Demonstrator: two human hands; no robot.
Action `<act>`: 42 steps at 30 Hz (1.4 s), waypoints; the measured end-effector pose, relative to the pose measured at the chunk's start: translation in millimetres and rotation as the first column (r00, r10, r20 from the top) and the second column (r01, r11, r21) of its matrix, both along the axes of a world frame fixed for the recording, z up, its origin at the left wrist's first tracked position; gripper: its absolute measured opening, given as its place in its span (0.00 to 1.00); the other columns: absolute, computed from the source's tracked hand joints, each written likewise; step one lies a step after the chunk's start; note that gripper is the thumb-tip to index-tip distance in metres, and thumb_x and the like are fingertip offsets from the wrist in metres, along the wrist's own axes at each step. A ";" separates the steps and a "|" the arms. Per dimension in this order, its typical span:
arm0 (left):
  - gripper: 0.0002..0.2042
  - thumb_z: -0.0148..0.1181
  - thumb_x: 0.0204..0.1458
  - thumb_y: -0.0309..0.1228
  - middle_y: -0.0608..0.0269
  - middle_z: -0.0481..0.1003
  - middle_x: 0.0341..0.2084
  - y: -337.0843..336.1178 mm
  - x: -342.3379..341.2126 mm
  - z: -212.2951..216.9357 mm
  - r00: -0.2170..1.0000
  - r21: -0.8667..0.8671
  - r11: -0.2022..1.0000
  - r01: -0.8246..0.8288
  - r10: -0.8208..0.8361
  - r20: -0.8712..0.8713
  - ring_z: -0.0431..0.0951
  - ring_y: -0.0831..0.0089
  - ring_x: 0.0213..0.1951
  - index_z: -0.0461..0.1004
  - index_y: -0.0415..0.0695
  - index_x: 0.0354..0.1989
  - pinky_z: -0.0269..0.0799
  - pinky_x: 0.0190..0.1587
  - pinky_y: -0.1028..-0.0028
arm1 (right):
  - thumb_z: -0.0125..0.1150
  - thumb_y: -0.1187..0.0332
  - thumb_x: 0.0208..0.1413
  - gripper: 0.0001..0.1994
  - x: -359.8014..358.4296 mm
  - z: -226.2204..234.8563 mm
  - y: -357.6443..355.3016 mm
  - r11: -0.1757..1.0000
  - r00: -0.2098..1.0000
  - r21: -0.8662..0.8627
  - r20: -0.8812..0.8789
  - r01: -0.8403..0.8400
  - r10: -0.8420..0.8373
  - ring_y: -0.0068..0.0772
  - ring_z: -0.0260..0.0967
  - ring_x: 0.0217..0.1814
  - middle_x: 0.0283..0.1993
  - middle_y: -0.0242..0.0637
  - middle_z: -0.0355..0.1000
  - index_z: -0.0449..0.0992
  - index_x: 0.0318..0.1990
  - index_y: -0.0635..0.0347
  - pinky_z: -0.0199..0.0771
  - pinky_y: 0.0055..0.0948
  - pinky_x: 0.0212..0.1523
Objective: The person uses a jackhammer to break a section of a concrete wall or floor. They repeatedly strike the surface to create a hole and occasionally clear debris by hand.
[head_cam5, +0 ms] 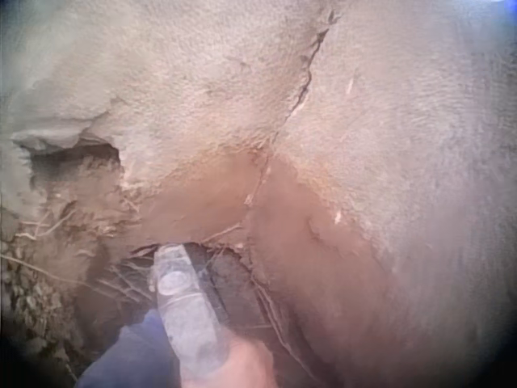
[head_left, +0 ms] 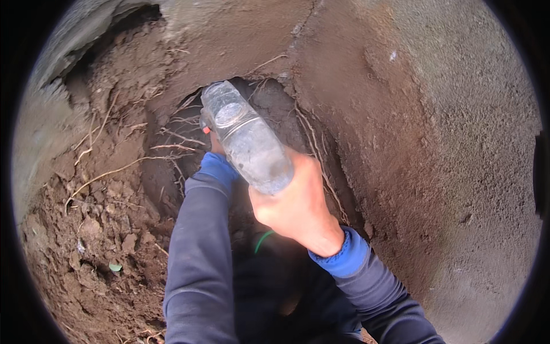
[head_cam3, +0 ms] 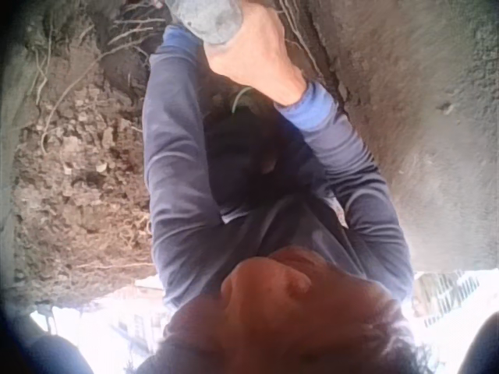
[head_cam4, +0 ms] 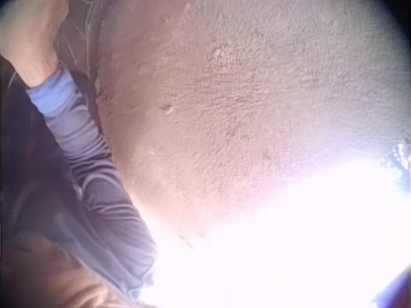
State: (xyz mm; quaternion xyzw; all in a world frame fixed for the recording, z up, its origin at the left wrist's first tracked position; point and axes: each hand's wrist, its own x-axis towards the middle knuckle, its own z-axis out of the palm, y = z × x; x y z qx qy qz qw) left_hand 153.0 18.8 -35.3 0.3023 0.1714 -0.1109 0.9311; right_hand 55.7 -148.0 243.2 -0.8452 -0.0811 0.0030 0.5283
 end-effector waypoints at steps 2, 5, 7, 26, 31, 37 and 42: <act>0.19 0.58 0.59 0.43 0.47 0.83 0.39 1.5 -3.9 17.9 0.990 0.273 0.957 0.102 -0.126 0.071 0.83 0.54 0.47 0.82 0.38 0.42 0.77 0.51 0.57 | 0.66 0.78 0.47 0.10 -13.8 -24.7 -22.8 0.995 0.997 0.079 -0.051 0.067 -0.063 0.32 0.81 0.35 0.32 0.43 0.80 0.80 0.40 0.68 0.77 0.32 0.37; 0.21 0.61 0.55 0.47 0.45 0.83 0.40 -6.8 -11.4 39.3 0.932 0.950 0.030 0.309 -0.208 -0.297 0.83 0.51 0.48 0.83 0.39 0.42 0.77 0.52 0.57 | 0.61 0.78 0.57 0.03 -30.7 -74.6 -59.8 0.878 0.817 0.182 -0.486 0.442 -0.310 0.29 0.74 0.28 0.29 0.33 0.77 0.79 0.37 0.67 0.74 0.29 0.33; 0.25 0.68 0.44 0.51 0.43 0.81 0.42 -13.9 -16.1 45.5 0.838 0.808 -0.267 0.526 -0.002 -0.546 0.81 0.47 0.50 0.84 0.42 0.42 0.77 0.53 0.57 | 0.61 0.77 0.57 0.05 -39.6 -105.7 -78.2 0.675 0.674 0.349 -0.675 0.651 -0.301 0.32 0.70 0.25 0.25 0.36 0.71 0.70 0.31 0.62 0.74 0.33 0.33; 0.18 0.74 0.43 0.35 0.51 0.83 0.33 -19.3 -86.6 -6.4 0.995 0.985 0.140 0.104 -0.006 -0.104 0.84 0.58 0.36 0.81 0.37 0.40 0.79 0.44 0.63 | 0.67 0.77 0.51 0.11 -83.7 0.8 -46.9 0.982 0.985 0.119 -0.103 0.148 -0.136 0.26 0.77 0.31 0.29 0.35 0.79 0.78 0.42 0.70 0.78 0.30 0.33; 0.17 0.72 0.46 0.35 0.52 0.83 0.33 -45.3 -70.1 -2.1 0.993 0.566 0.820 -0.084 0.114 -0.017 0.84 0.59 0.36 0.80 0.37 0.42 0.79 0.43 0.63 | 0.67 0.75 0.44 0.13 -46.5 34.2 -29.6 0.992 0.998 -0.126 -0.054 -0.018 0.011 0.46 0.81 0.31 0.30 0.49 0.78 0.76 0.39 0.69 0.78 0.34 0.32; 0.17 0.69 0.49 0.35 0.54 0.82 0.33 -68.1 -66.1 2.6 0.986 0.346 0.926 -0.151 0.168 -0.020 0.83 0.59 0.35 0.79 0.37 0.43 0.79 0.42 0.62 | 0.72 0.72 0.33 0.19 -49.8 53.3 -8.4 0.910 0.988 -0.387 -0.097 -0.148 0.119 0.54 0.76 0.27 0.29 0.46 0.75 0.74 0.37 0.63 0.77 0.44 0.30; 0.16 0.67 0.52 0.36 0.56 0.81 0.33 -88.7 -59.9 0.2 0.981 0.334 0.925 -0.179 0.196 -0.016 0.83 0.60 0.35 0.78 0.38 0.44 0.79 0.42 0.62 | 0.71 0.75 0.38 0.15 -63.3 45.9 -28.8 0.953 0.993 -0.285 0.018 -0.104 0.114 0.48 0.77 0.24 0.26 0.44 0.75 0.74 0.35 0.68 0.76 0.35 0.26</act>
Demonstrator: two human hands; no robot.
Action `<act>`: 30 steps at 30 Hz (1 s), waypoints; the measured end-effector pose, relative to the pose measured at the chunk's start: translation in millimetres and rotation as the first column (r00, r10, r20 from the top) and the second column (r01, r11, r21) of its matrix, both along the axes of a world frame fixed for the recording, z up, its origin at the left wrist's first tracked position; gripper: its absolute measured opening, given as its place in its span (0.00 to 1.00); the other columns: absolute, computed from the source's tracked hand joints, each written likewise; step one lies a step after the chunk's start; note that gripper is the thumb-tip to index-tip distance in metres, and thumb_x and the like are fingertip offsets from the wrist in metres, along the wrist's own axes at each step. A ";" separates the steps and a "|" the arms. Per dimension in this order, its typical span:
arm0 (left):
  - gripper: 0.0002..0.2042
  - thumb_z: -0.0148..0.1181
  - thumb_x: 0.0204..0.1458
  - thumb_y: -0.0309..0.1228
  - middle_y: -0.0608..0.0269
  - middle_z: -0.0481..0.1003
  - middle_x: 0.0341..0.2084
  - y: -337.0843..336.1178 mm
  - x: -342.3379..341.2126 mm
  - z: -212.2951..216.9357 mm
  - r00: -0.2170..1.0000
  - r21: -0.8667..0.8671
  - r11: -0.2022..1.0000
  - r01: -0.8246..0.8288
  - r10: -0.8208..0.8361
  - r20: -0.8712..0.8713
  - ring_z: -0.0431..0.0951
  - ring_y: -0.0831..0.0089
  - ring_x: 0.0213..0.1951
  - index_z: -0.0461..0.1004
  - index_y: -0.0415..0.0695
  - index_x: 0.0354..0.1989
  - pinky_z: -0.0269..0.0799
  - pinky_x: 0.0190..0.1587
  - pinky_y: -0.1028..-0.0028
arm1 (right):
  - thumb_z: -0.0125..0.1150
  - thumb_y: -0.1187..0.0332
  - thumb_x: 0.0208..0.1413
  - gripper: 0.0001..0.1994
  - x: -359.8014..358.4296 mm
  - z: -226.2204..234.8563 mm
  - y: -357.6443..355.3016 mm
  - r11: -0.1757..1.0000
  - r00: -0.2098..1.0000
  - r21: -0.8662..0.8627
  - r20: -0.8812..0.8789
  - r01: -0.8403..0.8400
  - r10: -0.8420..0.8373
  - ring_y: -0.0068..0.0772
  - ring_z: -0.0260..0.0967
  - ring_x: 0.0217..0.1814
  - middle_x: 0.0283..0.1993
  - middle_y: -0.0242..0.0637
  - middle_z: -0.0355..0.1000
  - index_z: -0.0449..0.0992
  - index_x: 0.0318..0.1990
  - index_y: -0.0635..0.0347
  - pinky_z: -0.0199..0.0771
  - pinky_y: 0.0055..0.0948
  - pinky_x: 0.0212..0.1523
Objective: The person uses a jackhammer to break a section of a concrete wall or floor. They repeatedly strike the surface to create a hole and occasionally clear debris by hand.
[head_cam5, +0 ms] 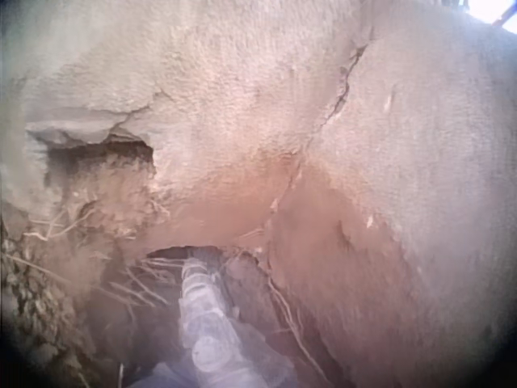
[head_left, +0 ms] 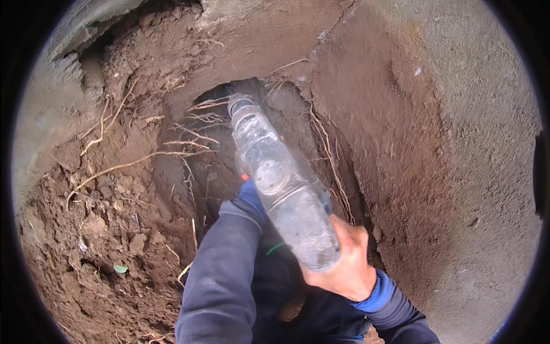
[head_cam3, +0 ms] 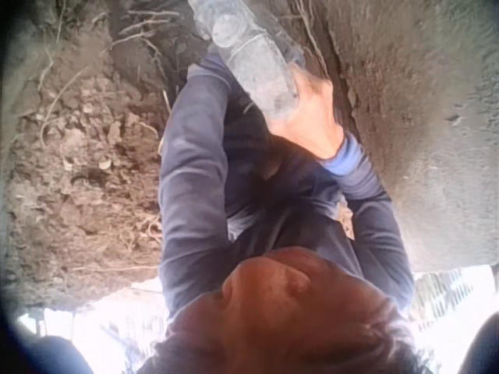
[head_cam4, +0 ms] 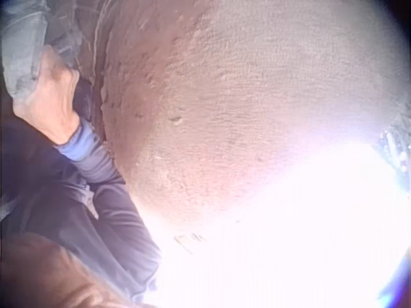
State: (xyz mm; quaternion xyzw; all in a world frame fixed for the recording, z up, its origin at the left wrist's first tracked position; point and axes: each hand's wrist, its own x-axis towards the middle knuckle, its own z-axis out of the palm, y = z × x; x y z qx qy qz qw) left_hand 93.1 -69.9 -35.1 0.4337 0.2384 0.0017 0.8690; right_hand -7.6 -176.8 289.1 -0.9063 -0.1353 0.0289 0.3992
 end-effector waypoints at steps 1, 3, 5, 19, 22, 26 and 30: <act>0.16 0.66 0.52 0.36 0.56 0.81 0.33 -2.0 -0.8 0.3 1.000 0.001 1.000 -0.010 0.010 0.003 0.83 0.60 0.35 0.78 0.38 0.44 0.79 0.42 0.62 | 0.71 0.75 0.39 0.15 -0.9 -0.3 -5.9 1.000 1.000 -0.002 -0.001 -0.003 0.003 0.48 0.77 0.24 0.26 0.44 0.75 0.75 0.36 0.69 0.76 0.35 0.26; 0.16 0.66 0.53 0.36 0.57 0.81 0.33 -4.8 -3.0 2.5 1.000 -0.005 1.000 -0.023 0.023 -0.002 0.82 0.60 0.35 0.78 0.38 0.45 0.79 0.41 0.62 | 0.71 0.75 0.38 0.16 -2.2 1.8 -14.6 1.000 1.000 0.001 -0.013 -0.002 0.002 0.46 0.78 0.25 0.28 0.43 0.76 0.76 0.37 0.69 0.77 0.34 0.27; 0.16 0.65 0.54 0.36 0.58 0.81 0.33 -5.5 -3.8 6.5 0.999 -0.020 0.999 -0.036 0.036 -0.005 0.82 0.60 0.35 0.78 0.38 0.45 0.79 0.41 0.62 | 0.71 0.75 0.38 0.16 1.6 5.9 -18.7 1.000 1.000 0.013 0.007 -0.015 0.015 0.46 0.79 0.26 0.28 0.43 0.76 0.77 0.38 0.68 0.77 0.33 0.29; 0.24 0.50 0.63 0.53 0.59 0.79 0.45 33.0 57.5 -15.3 0.982 -0.239 0.970 0.044 0.001 0.188 0.79 0.59 0.44 0.75 0.44 0.53 0.77 0.51 0.58 | 0.60 0.80 0.46 0.12 72.4 8.2 14.1 0.975 0.988 0.200 -0.138 0.100 -0.073 0.25 0.78 0.37 0.33 0.42 0.81 0.80 0.41 0.69 0.77 0.28 0.40; 0.27 0.46 0.64 0.58 0.58 0.79 0.49 45.0 58.4 -7.6 0.982 -0.602 0.793 0.093 0.029 0.189 0.80 0.59 0.48 0.75 0.47 0.54 0.76 0.55 0.56 | 0.61 0.78 0.47 0.12 72.6 -5.1 27.4 0.983 0.984 0.124 -0.134 0.134 -0.117 0.30 0.81 0.38 0.33 0.45 0.81 0.80 0.40 0.69 0.78 0.30 0.40; 0.23 0.50 0.64 0.51 0.56 0.80 0.47 70.4 61.7 -0.4 0.986 -0.539 0.835 0.110 -0.023 0.166 0.81 0.57 0.47 0.76 0.45 0.54 0.77 0.54 0.57 | 0.61 0.78 0.46 0.11 71.4 -19.2 31.8 0.957 0.975 0.221 -0.155 0.188 -0.156 0.31 0.81 0.38 0.32 0.47 0.80 0.80 0.40 0.69 0.77 0.30 0.38; 0.20 0.53 0.64 0.45 0.55 0.81 0.45 89.0 57.1 -7.6 0.989 -0.401 0.905 0.143 -0.119 0.085 0.82 0.55 0.47 0.77 0.42 0.53 0.77 0.53 0.57 | 0.63 0.77 0.48 0.10 62.3 -53.6 19.8 0.950 0.985 0.261 -0.081 0.170 -0.154 0.31 0.81 0.36 0.32 0.47 0.80 0.80 0.40 0.70 0.77 0.31 0.37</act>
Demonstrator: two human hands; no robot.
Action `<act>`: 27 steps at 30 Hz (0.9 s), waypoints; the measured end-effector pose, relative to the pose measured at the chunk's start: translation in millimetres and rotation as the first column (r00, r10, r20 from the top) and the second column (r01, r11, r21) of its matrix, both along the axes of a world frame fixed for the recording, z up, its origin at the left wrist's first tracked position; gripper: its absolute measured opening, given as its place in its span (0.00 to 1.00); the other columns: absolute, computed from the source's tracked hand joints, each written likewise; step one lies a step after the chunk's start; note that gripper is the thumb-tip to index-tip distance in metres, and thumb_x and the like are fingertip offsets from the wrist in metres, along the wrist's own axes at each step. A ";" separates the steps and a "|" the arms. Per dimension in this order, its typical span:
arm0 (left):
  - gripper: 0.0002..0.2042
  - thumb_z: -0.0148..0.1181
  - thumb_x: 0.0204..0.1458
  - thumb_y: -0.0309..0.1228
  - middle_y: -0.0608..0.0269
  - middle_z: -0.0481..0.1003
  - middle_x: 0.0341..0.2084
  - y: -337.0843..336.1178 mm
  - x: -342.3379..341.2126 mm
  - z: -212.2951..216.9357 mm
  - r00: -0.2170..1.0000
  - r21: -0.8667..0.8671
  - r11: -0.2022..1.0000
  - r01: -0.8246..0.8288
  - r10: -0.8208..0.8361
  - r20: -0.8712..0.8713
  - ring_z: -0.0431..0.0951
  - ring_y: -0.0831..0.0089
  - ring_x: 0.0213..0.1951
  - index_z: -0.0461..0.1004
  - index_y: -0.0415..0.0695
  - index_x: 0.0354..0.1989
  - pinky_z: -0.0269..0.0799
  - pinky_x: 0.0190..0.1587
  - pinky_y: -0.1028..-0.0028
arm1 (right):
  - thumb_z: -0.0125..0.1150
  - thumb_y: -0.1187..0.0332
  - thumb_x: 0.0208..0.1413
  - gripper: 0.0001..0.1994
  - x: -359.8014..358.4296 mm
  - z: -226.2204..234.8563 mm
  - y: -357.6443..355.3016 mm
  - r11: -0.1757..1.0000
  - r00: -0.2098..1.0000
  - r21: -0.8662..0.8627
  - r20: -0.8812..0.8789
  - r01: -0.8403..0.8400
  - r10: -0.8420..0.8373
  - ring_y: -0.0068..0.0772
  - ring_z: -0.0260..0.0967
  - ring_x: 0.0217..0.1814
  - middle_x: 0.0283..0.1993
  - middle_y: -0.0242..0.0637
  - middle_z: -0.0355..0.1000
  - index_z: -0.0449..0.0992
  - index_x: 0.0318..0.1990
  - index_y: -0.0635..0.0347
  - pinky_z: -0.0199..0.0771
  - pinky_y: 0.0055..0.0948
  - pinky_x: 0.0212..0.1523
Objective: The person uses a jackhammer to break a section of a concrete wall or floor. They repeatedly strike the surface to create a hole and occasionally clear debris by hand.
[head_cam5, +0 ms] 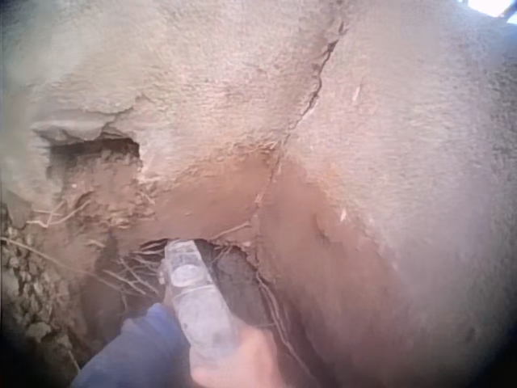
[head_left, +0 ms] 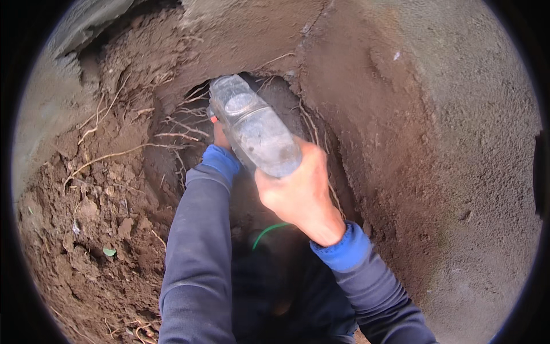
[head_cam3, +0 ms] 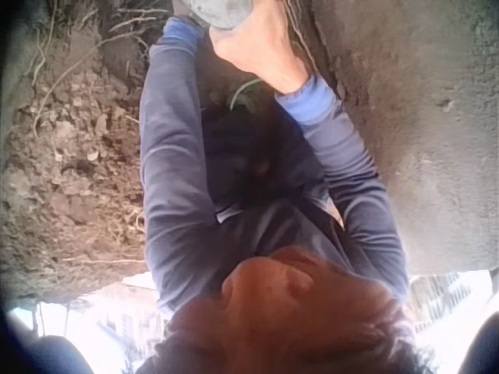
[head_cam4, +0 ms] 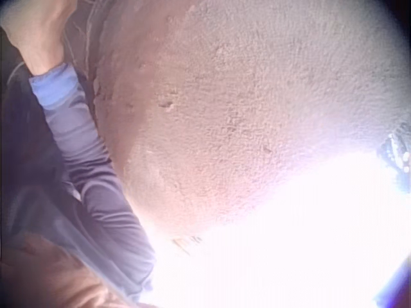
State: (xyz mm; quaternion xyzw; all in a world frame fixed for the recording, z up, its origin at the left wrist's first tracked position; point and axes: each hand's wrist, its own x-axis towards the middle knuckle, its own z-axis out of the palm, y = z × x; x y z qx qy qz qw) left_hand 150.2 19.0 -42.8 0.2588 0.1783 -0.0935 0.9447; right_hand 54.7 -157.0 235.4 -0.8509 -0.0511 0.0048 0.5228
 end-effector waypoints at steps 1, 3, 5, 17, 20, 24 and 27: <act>0.19 0.54 0.64 0.43 0.55 0.82 0.45 4.0 -3.9 -1.2 0.999 0.103 0.994 0.031 -0.030 -0.013 0.82 0.55 0.47 0.77 0.42 0.53 0.77 0.53 0.57 | 0.64 0.77 0.49 0.10 -5.5 -13.7 -5.8 0.998 0.999 0.055 0.047 0.025 -0.028 0.30 0.80 0.35 0.31 0.44 0.81 0.80 0.40 0.70 0.77 0.31 0.36; 0.19 0.57 0.61 0.43 0.52 0.82 0.45 8.1 -10.2 -0.3 0.981 0.622 0.765 0.166 -0.190 -0.028 0.82 0.52 0.48 0.78 0.41 0.52 0.77 0.53 0.57 | 0.66 0.75 0.50 0.08 -20.8 -44.8 -23.4 0.977 0.990 0.163 -0.022 0.138 -0.136 0.33 0.81 0.36 0.32 0.43 0.82 0.81 0.38 0.68 0.77 0.33 0.37; 0.22 0.61 0.55 0.45 0.47 0.81 0.47 9.1 -18.0 7.8 0.907 0.961 -0.127 0.245 -0.319 -0.274 0.81 0.48 0.50 0.80 0.40 0.49 0.77 0.54 0.57 | 0.65 0.74 0.54 0.06 -41.0 -71.6 -48.6 0.909 0.921 0.265 -0.311 0.321 -0.234 0.32 0.81 0.36 0.33 0.39 0.82 0.81 0.37 0.68 0.77 0.33 0.39; 0.19 0.70 0.42 0.45 0.48 0.83 0.40 -16.9 -64.2 102.7 0.717 0.628 -0.493 0.602 -0.011 -0.697 0.83 0.51 0.46 0.86 0.44 0.38 0.79 0.51 0.61 | 0.59 0.75 0.57 0.04 -128.4 -101.9 -62.4 0.537 0.752 0.572 -0.628 0.620 -0.200 0.33 0.70 0.26 0.24 0.36 0.70 0.73 0.39 0.63 0.73 0.36 0.30; 0.16 0.68 0.43 0.41 0.49 0.83 0.39 -17.1 -63.3 119.6 0.690 0.537 -0.664 0.520 -0.043 -0.722 0.84 0.53 0.45 0.86 0.44 0.37 0.79 0.51 0.62 | 0.58 0.75 0.56 0.06 -132.6 -118.0 -63.6 0.240 0.620 0.589 -0.780 0.772 -0.080 0.35 0.67 0.26 0.26 0.34 0.65 0.68 0.39 0.53 0.72 0.40 0.31; 0.11 0.68 0.43 0.37 0.51 0.84 0.35 -11.2 -51.5 137.4 0.729 0.499 -0.768 0.402 -0.062 -0.682 0.85 0.57 0.42 0.86 0.46 0.33 0.81 0.47 0.64 | 0.59 0.72 0.56 0.06 -130.9 -140.6 -57.6 0.096 0.554 0.554 -0.832 0.827 0.036 0.34 0.66 0.29 0.28 0.31 0.66 0.70 0.38 0.46 0.70 0.40 0.35; 0.09 0.67 0.43 0.36 0.53 0.84 0.34 -7.2 -43.0 142.1 0.742 0.467 -0.835 0.291 -0.112 -0.661 0.86 0.59 0.40 0.86 0.47 0.31 0.81 0.45 0.64 | 0.60 0.69 0.55 0.06 -130.3 -155.2 -54.8 0.068 0.547 0.556 -0.828 0.828 0.122 0.32 0.64 0.28 0.27 0.27 0.65 0.71 0.36 0.41 0.68 0.39 0.36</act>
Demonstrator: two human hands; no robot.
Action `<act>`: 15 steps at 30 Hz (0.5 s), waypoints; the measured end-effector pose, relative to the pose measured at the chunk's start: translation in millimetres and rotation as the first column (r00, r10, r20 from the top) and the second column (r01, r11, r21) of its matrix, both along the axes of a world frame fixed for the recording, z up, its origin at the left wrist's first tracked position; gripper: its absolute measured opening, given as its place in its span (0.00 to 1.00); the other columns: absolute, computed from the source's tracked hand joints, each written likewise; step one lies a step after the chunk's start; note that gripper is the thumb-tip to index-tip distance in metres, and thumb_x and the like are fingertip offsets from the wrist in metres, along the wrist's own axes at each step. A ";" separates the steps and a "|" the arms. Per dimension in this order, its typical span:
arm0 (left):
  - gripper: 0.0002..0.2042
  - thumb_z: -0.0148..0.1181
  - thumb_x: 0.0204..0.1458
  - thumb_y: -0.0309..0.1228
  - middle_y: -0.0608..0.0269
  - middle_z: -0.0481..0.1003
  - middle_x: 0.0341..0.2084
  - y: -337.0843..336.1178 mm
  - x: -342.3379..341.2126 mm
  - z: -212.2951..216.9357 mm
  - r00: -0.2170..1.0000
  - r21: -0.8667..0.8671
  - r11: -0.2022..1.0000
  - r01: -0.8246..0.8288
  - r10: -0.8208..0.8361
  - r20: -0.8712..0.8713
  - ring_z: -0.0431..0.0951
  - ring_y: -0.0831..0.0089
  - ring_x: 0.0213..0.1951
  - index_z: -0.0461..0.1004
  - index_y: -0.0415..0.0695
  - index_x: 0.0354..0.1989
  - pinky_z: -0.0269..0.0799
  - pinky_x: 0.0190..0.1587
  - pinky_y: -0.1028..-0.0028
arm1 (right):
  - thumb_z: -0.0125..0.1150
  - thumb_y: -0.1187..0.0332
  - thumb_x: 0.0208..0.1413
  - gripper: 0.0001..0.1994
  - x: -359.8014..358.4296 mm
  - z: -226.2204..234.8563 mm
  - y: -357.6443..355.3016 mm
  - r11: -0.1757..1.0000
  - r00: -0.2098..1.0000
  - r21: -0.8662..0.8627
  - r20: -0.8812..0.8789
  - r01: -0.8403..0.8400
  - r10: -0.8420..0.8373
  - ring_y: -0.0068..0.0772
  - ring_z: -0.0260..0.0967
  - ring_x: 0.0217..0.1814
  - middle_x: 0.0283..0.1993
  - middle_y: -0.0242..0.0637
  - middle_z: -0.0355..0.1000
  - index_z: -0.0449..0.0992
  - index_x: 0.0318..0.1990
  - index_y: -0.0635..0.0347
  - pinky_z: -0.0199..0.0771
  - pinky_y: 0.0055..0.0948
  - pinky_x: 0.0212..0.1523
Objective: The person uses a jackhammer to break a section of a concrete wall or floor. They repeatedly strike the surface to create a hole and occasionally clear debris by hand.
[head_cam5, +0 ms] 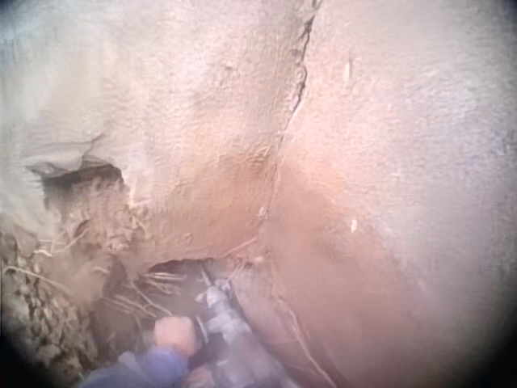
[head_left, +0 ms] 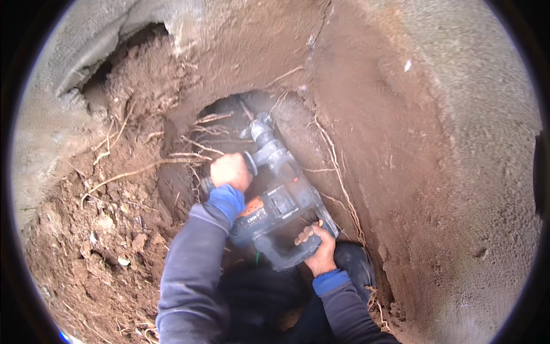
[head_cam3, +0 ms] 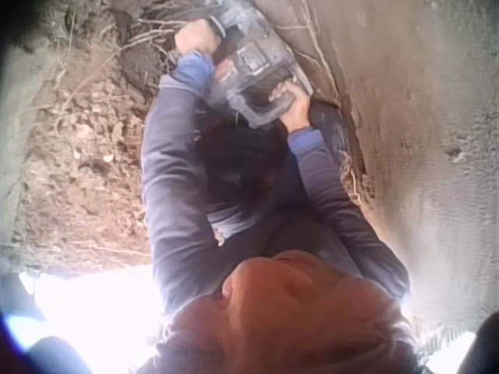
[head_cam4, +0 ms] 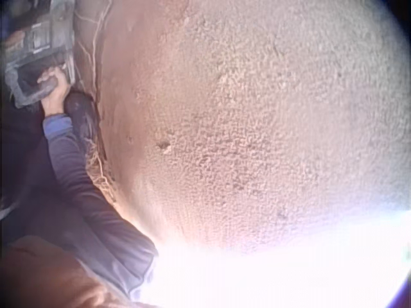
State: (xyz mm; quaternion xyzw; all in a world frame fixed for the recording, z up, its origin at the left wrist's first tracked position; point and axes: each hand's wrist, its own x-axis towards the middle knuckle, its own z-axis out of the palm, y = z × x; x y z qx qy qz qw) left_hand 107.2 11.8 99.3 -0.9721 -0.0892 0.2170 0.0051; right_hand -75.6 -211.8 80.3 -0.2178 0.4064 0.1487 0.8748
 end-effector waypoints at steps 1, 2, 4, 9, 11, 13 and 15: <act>0.08 0.67 0.42 0.35 0.53 0.84 0.33 0.3 1.3 0.1 1.000 0.013 1.000 0.008 -0.008 -0.007 0.86 0.59 0.40 0.85 0.47 0.30 0.82 0.44 0.64 | 0.60 0.69 0.55 0.07 -2.1 -3.2 0.1 1.000 0.999 0.021 -0.046 0.020 -0.019 0.31 0.64 0.28 0.27 0.27 0.65 0.72 0.36 0.40 0.68 0.39 0.35; 0.08 0.67 0.43 0.34 0.54 0.84 0.33 -0.9 2.3 0.5 1.000 -0.014 1.000 0.007 -0.007 -0.014 0.86 0.59 0.40 0.85 0.48 0.30 0.82 0.44 0.64 | 0.60 0.70 0.55 0.07 0.8 -8.2 -1.3 0.998 0.998 0.052 -0.053 0.035 -0.032 0.31 0.64 0.28 0.27 0.26 0.65 0.72 0.36 0.39 0.68 0.39 0.35; 0.07 0.66 0.44 0.33 0.54 0.84 0.34 -2.6 4.6 2.0 0.999 -0.014 0.999 0.029 -0.029 -0.014 0.86 0.59 0.40 0.85 0.48 0.31 0.82 0.44 0.64 | 0.61 0.69 0.55 0.08 3.1 -15.7 -4.0 0.997 0.997 0.058 -0.061 0.057 -0.054 0.28 0.63 0.28 0.27 0.24 0.65 0.72 0.37 0.37 0.68 0.38 0.34; 0.10 0.67 0.45 0.34 0.52 0.83 0.38 2.0 24.5 19.7 0.962 0.009 0.965 0.263 -0.262 -0.076 0.84 0.54 0.43 0.84 0.46 0.36 0.80 0.46 0.61 | 0.64 0.65 0.55 0.07 17.3 -28.6 -10.5 0.979 0.995 0.202 -0.103 0.015 0.006 0.25 0.63 0.28 0.26 0.21 0.63 0.70 0.33 0.42 0.67 0.35 0.33; 0.16 0.68 0.51 0.44 0.48 0.82 0.39 7.2 36.5 31.1 0.924 -0.021 0.932 0.362 -0.362 -0.123 0.83 0.53 0.46 0.84 0.43 0.37 0.78 0.50 0.59 | 0.64 0.64 0.56 0.07 24.9 -28.5 -12.0 0.948 0.993 0.314 -0.121 0.050 -0.012 0.24 0.62 0.27 0.26 0.21 0.62 0.69 0.31 0.45 0.66 0.33 0.33; 0.17 0.66 0.53 0.41 0.49 0.82 0.46 5.0 46.1 37.6 0.896 -0.059 0.922 0.383 -0.386 -0.219 0.81 0.55 0.53 0.83 0.42 0.45 0.76 0.55 0.61 | 0.63 0.63 0.57 0.09 30.2 -25.5 -12.4 0.973 0.977 0.228 -0.211 0.026 0.024 0.23 0.61 0.27 0.25 0.21 0.61 0.68 0.29 0.46 0.65 0.31 0.33; 0.19 0.66 0.52 0.41 0.47 0.81 0.47 9.5 57.1 44.8 0.878 -0.071 0.917 0.393 -0.397 -0.267 0.81 0.54 0.53 0.83 0.40 0.46 0.76 0.55 0.60 | 0.63 0.62 0.57 0.10 35.0 -21.2 -11.4 0.941 0.997 0.340 -0.076 0.009 0.018 0.23 0.60 0.27 0.25 0.21 0.61 0.67 0.28 0.46 0.65 0.31 0.33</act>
